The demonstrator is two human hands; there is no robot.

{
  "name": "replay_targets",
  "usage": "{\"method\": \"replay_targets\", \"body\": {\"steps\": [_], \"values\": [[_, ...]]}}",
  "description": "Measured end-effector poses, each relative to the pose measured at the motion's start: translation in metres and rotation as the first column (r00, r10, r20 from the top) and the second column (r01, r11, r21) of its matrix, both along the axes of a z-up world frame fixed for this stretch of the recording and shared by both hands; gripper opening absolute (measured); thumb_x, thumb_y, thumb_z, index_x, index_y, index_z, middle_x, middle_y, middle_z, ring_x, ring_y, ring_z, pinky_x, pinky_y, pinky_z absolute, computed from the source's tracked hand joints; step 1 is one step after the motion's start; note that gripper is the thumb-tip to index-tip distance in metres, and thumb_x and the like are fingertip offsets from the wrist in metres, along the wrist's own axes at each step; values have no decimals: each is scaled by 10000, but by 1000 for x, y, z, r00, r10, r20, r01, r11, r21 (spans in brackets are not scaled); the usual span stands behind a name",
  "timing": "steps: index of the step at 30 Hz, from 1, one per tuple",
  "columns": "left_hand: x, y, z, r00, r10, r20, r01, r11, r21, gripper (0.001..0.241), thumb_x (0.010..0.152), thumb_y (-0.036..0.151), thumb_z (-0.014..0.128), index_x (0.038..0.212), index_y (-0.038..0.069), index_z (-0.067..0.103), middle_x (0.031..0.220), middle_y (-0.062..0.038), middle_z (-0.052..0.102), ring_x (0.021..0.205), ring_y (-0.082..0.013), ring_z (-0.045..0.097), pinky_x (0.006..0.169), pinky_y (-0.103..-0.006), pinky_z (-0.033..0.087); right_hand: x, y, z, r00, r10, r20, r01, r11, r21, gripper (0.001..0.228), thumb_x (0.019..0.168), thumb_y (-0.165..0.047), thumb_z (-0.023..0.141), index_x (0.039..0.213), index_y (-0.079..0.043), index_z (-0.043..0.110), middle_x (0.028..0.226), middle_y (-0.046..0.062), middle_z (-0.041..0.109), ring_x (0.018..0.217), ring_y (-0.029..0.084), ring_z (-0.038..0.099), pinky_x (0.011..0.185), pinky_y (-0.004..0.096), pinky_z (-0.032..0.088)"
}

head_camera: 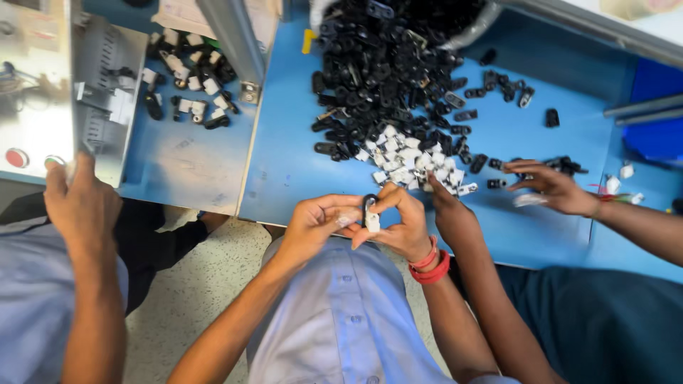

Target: The person repeatedly picks a black plastic housing and a white plastic insert from piles on a blue workbench, aligns them, and presses them together by hand. Assembled units are placed into a nearby tray. The task continues in a repetitive cycle throughout the clip.

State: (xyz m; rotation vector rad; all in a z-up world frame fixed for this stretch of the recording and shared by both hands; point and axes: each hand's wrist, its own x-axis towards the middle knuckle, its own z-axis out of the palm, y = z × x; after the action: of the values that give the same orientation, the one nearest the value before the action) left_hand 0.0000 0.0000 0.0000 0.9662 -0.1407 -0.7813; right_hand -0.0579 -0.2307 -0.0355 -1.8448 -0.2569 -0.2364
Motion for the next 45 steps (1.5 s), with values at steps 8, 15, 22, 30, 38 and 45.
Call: {"method": "replay_targets", "body": {"steps": [8,15,22,30,38,45], "values": [[-4,-16,-5,993,113,45,-113,994,-4,442,1004,58,584,1440,-9,548,1116,-134,743,964,-163,719,890,-321,600,11,15,64,999,-36,-6,34,983,-181,436,928,-124,797,1327,-56,635,1198,141,750,1013,206,773,874,305,604],[3,8,-37,805,22,593,-421,725,544,351,961,39,590,1306,-9,625,1277,-160,690,1116,-260,686,836,-356,585,-1,23,53,997,-43,-65,14,917,-399,686,910,-193,758,1491,22,465,1290,181,688,1030,293,719,841,388,545],[104,84,-81,482,-417,770,-803,140,579,637,948,54,677,1494,-113,395,1540,-417,341,1368,-619,255,1112,-614,231,3,0,22,757,-592,-277,395,752,-527,429,893,-181,766,1301,-130,643,1111,116,677,878,254,711,696,393,561],[96,21,-103,457,-259,851,-586,632,507,578,899,76,763,1429,43,537,1377,-203,616,1289,-380,551,1140,-466,392,22,3,-12,747,-665,3,532,595,-602,255,824,-108,840,1069,-119,770,1071,136,657,887,310,637,772,400,529],[84,-4,-67,648,-164,744,-514,627,586,573,823,36,825,1354,80,613,993,-118,610,877,-275,633,800,-384,529,-3,22,12,796,-579,-177,545,812,-207,253,939,-72,732,1191,-48,721,1101,100,758,998,181,738,889,305,578],[17,-31,-15,921,14,388,-152,933,327,535,829,-43,755,1338,50,623,1163,-83,637,926,-134,675,826,-278,581,8,57,55,884,-465,40,462,858,-227,252,932,5,712,1181,-30,720,1108,133,702,1018,232,685,884,314,546]]}}
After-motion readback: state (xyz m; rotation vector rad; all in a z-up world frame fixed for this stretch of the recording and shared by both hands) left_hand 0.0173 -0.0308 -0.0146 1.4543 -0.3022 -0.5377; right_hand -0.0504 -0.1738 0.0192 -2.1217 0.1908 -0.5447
